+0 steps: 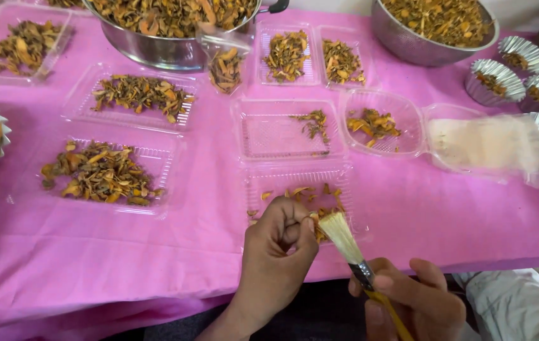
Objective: Sorting dried tea leaves or herbs into individual plastic containers using a small brush and hands.
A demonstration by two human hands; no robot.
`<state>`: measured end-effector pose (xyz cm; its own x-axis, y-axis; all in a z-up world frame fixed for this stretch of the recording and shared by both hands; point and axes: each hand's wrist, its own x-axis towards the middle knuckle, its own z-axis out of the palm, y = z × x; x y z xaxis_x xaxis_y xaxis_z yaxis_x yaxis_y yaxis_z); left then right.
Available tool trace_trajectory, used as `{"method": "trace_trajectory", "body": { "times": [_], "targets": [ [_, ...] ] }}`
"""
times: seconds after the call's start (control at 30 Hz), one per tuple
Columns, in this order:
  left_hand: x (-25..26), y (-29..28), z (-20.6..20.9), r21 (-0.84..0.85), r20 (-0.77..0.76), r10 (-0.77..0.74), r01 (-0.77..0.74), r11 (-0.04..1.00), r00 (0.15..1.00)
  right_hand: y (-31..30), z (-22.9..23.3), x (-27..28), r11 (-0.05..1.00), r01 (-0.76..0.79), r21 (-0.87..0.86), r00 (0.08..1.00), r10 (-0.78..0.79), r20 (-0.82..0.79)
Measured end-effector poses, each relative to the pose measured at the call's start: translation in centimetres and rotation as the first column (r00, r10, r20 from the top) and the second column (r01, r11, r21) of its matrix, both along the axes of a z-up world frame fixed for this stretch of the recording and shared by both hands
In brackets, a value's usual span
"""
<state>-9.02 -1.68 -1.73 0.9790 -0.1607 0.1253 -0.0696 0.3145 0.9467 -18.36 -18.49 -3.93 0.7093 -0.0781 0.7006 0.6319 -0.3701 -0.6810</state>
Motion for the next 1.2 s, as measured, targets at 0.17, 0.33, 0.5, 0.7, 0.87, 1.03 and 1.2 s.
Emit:
{"method": "trace_trajectory", "body": {
  "times": [0.17, 0.33, 0.5, 0.7, 0.87, 1.03, 1.2],
  "targets": [
    [0.2, 0.8, -0.6, -0.025, 0.007, 0.012, -0.012, 1.000, 1.000, 3.2, 2.8, 2.0, 0.941, 0.238, -0.241, 0.951, -0.276, -0.138],
    [0.2, 1.1, -0.9, -0.054, -0.015, 0.025, -0.026, 0.998, 1.000, 2.9, 4.4, 0.6, 0.987, 0.120, 0.103, 0.857, -0.051, -0.513],
    [0.3, 1.3, -0.4, -0.025, -0.027, 0.032, -0.033, 0.999, 0.999, 4.2, 1.5, 2.5, 0.853, 0.371, -0.366, 0.928, -0.359, 0.103],
    [0.2, 0.9, -0.8, -0.054, -0.050, 0.018, -0.021, 0.998, 0.999, 3.2, 3.9, 1.2, 0.908, 0.086, -0.410, 0.967, -0.175, -0.184],
    [0.2, 1.0, -0.7, 0.048, -0.015, 0.049, -0.048, 0.998, 0.999, 4.9, 4.5, 1.0, 0.818, 0.403, -0.410, 0.893, -0.449, -0.017],
    [0.1, 0.8, -0.5, -0.027, 0.011, 0.022, -0.022, 0.999, 1.000, 4.6, 4.6, 3.3, 0.681, 0.546, -0.488, 0.779, -0.628, -0.004],
    [0.1, 0.8, -0.8, -0.031, 0.083, -0.042, 0.045, 0.999, 0.996, 3.7, 5.5, 6.7, 0.890, 0.109, -0.443, 0.973, -0.187, -0.137]
  ]
}}
